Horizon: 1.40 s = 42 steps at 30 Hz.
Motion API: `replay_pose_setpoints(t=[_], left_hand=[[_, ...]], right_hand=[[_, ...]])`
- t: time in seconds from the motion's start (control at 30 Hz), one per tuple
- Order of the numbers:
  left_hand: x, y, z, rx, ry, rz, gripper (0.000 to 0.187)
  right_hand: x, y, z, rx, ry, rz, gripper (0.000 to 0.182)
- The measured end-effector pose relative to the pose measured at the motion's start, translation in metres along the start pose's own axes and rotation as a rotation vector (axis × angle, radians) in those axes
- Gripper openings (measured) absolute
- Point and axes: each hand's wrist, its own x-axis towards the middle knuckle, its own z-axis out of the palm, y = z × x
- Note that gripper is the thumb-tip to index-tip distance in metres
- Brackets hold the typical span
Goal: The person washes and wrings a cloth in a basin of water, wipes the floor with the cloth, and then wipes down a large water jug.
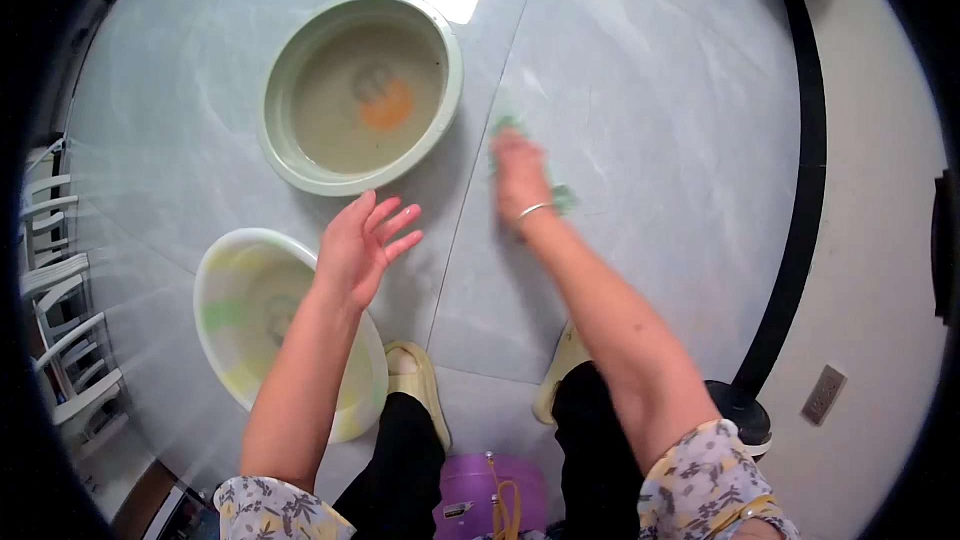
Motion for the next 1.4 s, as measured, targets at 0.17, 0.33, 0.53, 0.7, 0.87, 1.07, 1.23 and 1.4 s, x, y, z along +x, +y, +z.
replay_pose_setpoints(t=[0.17, 0.33, 0.53, 0.7, 0.87, 1.07, 1.23, 1.4], left_hand=[[-0.042, 0.006, -0.033, 0.202, 0.029, 0.102, 0.061], [-0.108, -0.008, -0.119, 0.590, 0.232, 0.488, 0.049], [-0.136, -0.042, -0.175, 0.658, 0.532, 0.542, 0.044], [-0.107, -0.049, -0.140, 0.650, 0.338, 0.541, 0.038], [-0.103, -0.042, -0.134, 0.581, 0.292, 0.529, 0.038], [-0.103, -0.052, -0.119, 0.685, 0.245, 0.561, 0.040], [-0.022, -0.021, -0.174, 0.697, 0.117, 0.506, 0.042], [-0.023, -0.016, -0.187, 0.700, 0.075, 0.562, 0.042]], right_hand=[[-0.049, -0.095, 0.013, 0.230, -0.533, -0.194, 0.056], [0.003, -0.014, -0.006, -0.021, -0.526, -0.342, 0.044], [0.073, 0.047, -0.010, -0.231, -0.345, 0.019, 0.060], [0.004, -0.062, 0.014, 0.035, -0.560, -0.015, 0.046], [-0.125, -0.116, -0.006, 0.273, -0.835, -0.590, 0.056], [-0.158, -0.014, -0.063, 0.301, -0.769, -0.482, 0.052], [-0.124, 0.044, -0.067, -0.031, -0.350, 0.099, 0.046], [-0.171, 0.101, -0.129, -0.263, -0.224, 0.674, 0.057]])
